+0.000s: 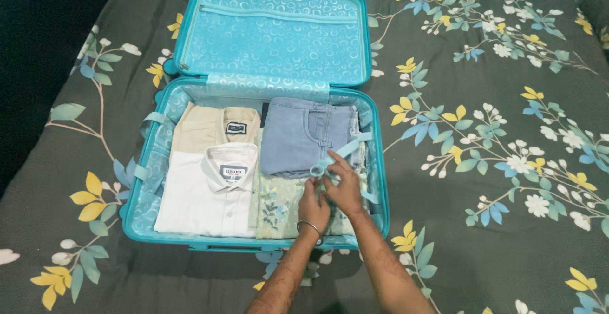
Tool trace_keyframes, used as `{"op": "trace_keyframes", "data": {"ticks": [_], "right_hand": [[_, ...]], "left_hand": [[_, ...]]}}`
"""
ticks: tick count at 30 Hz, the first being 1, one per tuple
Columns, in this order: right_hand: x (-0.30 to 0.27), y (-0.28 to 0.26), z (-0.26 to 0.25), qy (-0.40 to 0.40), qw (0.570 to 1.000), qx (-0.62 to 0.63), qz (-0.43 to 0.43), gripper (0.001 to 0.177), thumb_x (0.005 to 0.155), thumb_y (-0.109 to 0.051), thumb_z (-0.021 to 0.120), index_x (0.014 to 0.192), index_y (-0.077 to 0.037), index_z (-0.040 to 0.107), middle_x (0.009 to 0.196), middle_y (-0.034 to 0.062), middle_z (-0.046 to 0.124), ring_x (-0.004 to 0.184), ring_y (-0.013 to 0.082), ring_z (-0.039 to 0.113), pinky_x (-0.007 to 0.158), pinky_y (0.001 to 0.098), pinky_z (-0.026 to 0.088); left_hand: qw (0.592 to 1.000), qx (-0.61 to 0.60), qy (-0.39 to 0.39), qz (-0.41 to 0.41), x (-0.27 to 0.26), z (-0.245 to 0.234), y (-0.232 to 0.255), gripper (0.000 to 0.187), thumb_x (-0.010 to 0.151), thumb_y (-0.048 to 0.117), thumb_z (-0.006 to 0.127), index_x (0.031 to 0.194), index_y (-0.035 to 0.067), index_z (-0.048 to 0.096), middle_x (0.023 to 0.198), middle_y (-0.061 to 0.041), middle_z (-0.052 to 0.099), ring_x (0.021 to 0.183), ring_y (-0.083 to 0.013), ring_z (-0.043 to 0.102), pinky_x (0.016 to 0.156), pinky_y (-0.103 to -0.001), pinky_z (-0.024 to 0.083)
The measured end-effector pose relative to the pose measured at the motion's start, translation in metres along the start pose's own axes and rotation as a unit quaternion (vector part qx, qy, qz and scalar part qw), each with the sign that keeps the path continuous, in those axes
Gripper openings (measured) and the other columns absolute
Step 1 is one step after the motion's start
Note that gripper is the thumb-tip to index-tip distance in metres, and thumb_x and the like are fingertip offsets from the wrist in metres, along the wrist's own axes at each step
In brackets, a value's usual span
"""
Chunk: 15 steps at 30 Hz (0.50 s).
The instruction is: The person folds a pair of jeans by hand on a bed, places them into a blue suitcase with other clothing items, fastens the internal buckle straps, and zips the suitcase closed.
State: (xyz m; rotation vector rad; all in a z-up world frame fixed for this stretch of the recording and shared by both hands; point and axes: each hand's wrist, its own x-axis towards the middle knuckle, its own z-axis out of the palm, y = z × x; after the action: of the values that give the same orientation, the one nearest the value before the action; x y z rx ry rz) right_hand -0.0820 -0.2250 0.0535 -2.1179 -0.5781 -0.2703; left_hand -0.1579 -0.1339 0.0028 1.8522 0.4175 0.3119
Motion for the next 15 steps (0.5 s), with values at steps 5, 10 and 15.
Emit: {"op": "trace_keyframes", "data": {"ticks": [5, 10, 15], "right_hand": [[-0.009, -0.025, 0.014, -0.068, 0.998, 0.013, 0.014, 0.026, 0.077, 0.001, 0.069, 0.103, -0.001, 0.072, 0.139, 0.0185, 0.060, 0.113, 0.0357, 0.066, 0.095, 0.0419, 0.053], [-0.007, -0.027, 0.023, -0.101, 0.991, -0.083, 0.008, 0.014, 0.087, -0.007, 0.071, 0.099, 0.000, 0.071, 0.131, 0.0141, 0.068, 0.113, 0.0364, 0.066, 0.097, 0.0454, 0.052], [-0.005, -0.038, 0.032, -0.050, 0.988, -0.087, 0.113, 0.033, 0.081, -0.018, 0.079, 0.108, -0.001, 0.069, 0.117, 0.0134, 0.068, 0.108, 0.0350, 0.067, 0.093, 0.0443, 0.054]], "left_hand": [[0.989, -0.126, 0.062, -0.045, 0.016, -0.023, 0.003, 0.055, 0.085, 0.002, 0.058, 0.139, 0.011, 0.051, 0.113, -0.015, 0.073, 0.102, -0.0285, 0.074, 0.084, -0.036, 0.057], [0.995, -0.032, 0.097, -0.002, 0.030, -0.040, -0.015, 0.028, 0.086, 0.006, 0.068, 0.113, 0.007, 0.077, 0.106, -0.013, 0.075, 0.083, -0.0201, 0.072, 0.071, -0.031, 0.058], [0.994, -0.045, 0.080, -0.054, 0.045, -0.053, -0.025, 0.019, 0.088, 0.014, 0.076, 0.103, 0.005, 0.080, 0.083, -0.011, 0.078, 0.067, -0.0157, 0.071, 0.065, -0.030, 0.056]]}}
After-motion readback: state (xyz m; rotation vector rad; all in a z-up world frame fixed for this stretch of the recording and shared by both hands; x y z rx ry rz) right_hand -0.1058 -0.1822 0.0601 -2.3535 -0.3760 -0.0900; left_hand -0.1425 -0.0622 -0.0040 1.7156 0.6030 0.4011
